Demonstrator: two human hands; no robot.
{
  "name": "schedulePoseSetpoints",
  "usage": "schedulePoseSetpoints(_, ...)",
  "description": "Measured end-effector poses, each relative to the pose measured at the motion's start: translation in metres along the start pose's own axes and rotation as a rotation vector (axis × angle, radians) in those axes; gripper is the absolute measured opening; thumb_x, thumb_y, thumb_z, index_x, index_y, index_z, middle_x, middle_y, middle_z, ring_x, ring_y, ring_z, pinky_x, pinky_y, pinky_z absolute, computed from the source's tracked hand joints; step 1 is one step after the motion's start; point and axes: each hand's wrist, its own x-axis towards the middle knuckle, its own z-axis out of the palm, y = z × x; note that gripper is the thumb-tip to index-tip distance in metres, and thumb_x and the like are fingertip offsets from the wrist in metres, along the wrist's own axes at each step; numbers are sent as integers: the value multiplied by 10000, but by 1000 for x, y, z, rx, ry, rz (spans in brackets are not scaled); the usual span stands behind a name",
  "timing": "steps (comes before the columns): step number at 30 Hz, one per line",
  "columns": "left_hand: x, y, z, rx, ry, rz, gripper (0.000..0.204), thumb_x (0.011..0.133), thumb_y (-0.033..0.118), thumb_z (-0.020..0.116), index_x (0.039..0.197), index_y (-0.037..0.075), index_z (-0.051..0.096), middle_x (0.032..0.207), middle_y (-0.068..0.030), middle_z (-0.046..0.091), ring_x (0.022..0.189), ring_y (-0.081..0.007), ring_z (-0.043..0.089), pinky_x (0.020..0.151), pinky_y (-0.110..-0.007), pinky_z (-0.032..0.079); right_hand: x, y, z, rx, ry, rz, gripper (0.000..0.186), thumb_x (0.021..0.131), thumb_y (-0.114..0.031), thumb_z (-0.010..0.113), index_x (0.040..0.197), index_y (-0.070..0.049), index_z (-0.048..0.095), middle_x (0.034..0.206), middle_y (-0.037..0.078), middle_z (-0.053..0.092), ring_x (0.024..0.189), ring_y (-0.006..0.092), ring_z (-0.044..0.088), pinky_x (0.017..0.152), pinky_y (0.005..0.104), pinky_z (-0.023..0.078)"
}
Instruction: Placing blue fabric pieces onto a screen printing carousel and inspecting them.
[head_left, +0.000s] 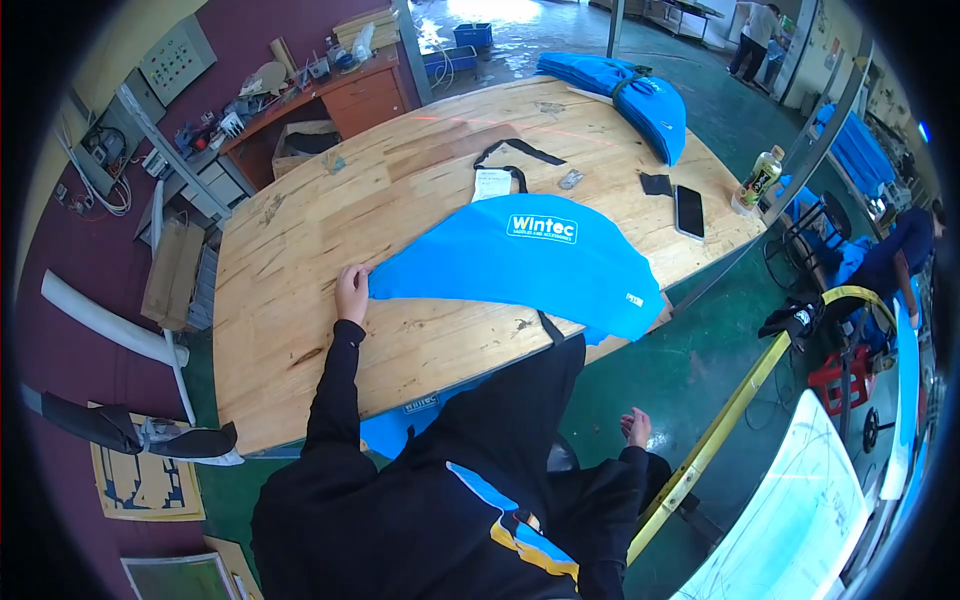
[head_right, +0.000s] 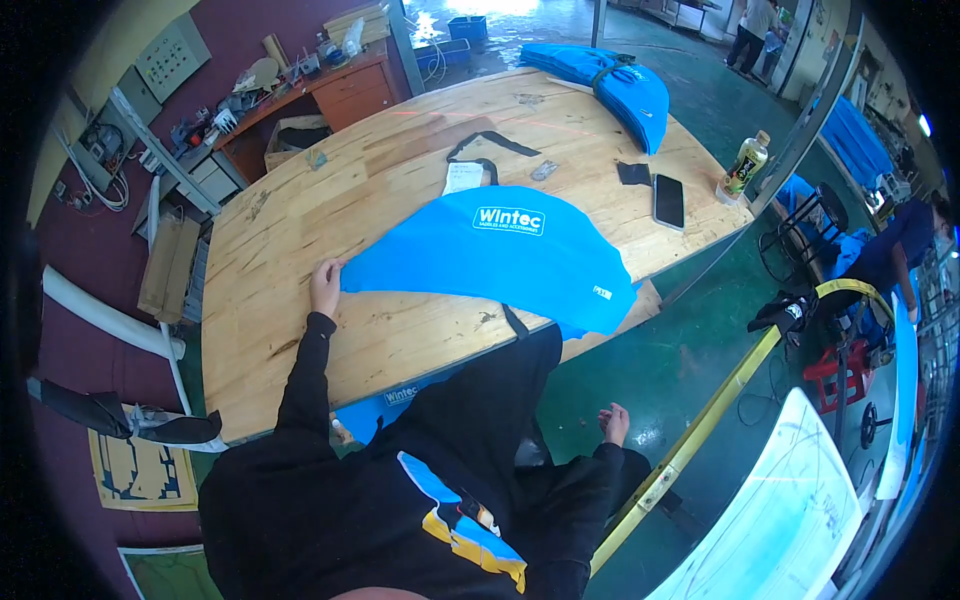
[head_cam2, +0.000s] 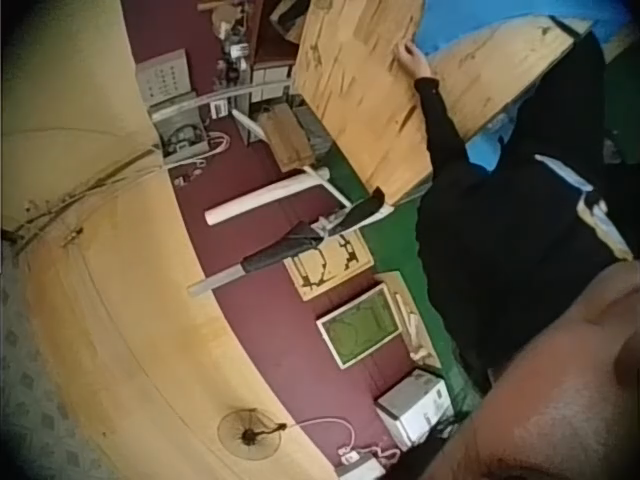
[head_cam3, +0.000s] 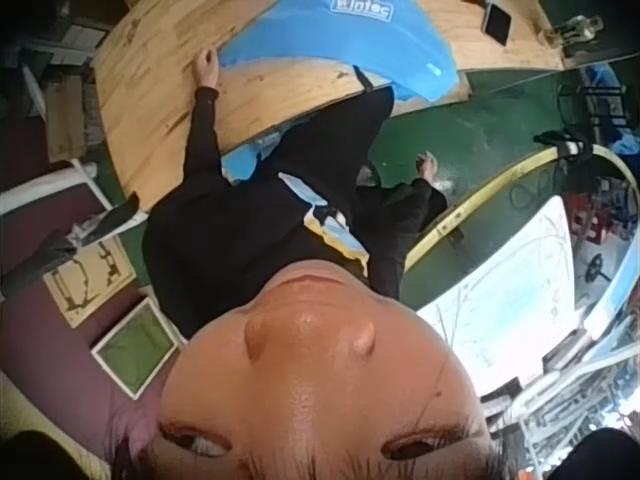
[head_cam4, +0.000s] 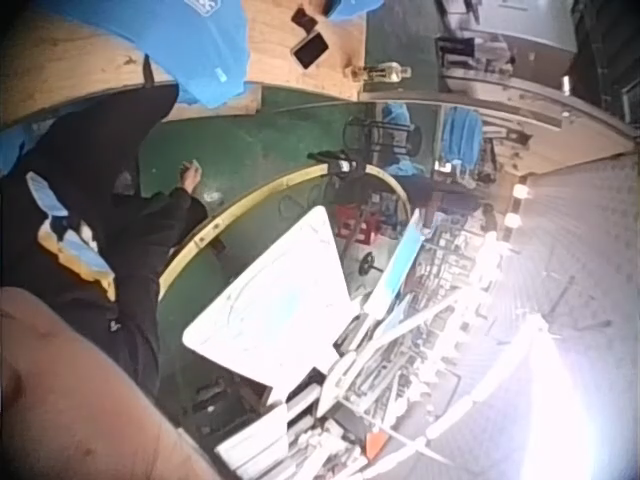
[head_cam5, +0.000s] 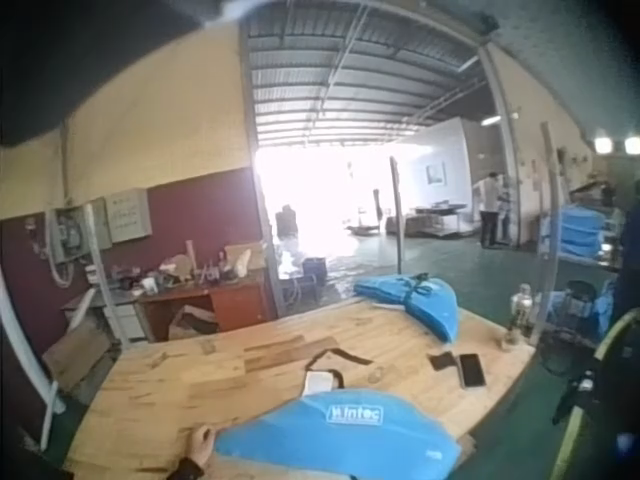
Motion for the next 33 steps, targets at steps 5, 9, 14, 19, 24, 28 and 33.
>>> schedulePoseSetpoints(5,0,13,-1,-9,-30,-32,173,898,112,517,868,15,658,874,-114,635,850,-266,587,770,-341,453,4,7,-8,-72,-41,-1,205,940,-276,503,1056,-117,557,749,58,640,560,118,582,462,232,416)
schedulePoseSetpoints(9,2,13,-1,2,-46,-71,177,897,110,513,864,15,658,882,-118,634,849,-269,586,770,-343,453,12,15,-12,-97,-19,-37,197,941,-254,510,1059,-100,545,740,75,644,519,139,586,401,230,386)
schedulePoseSetpoints(14,4,9,3,-254,-118,-176,179,930,131,513,913,3,637,919,-79,634,883,-176,588,791,-291,455,8,14,-12,-348,-46,-183,210,957,-276,493,1064,-104,548,771,64,654,571,130,604,458,244,418)
schedulePoseSetpoints(19,25,71,-32,-534,374,-143,166,955,123,489,978,0,600,1030,-81,624,963,-156,578,886,-280,444,-60,-56,19,-199,-106,-371,262,973,-235,477,1116,-27,546,843,72,634,717,137,597,652,270,475)
schedulePoseSetpoints(24,43,228,-10,-672,22,184,166,963,135,488,968,7,594,985,-79,614,947,-154,572,874,-275,440,-197,-115,18,-39,153,-783,234,990,-179,454,1120,-17,562,835,55,600,787,117,559,720,239,449)
schedulePoseSetpoints(28,17,327,53,-805,-294,411,151,941,130,516,896,30,621,946,-84,601,905,-188,574,827,-289,444,-302,-141,0,-162,420,-885,228,985,-154,447,1069,11,579,835,68,587,787,135,545,739,257,444)
schedulePoseSetpoints(33,-75,472,127,-1169,-754,773,76,874,97,562,907,70,624,956,-65,583,940,-243,558,856,-342,429,-415,-136,-94,-331,1088,-789,328,986,-246,421,1106,19,572,979,131,588,922,227,563,829,337,444)
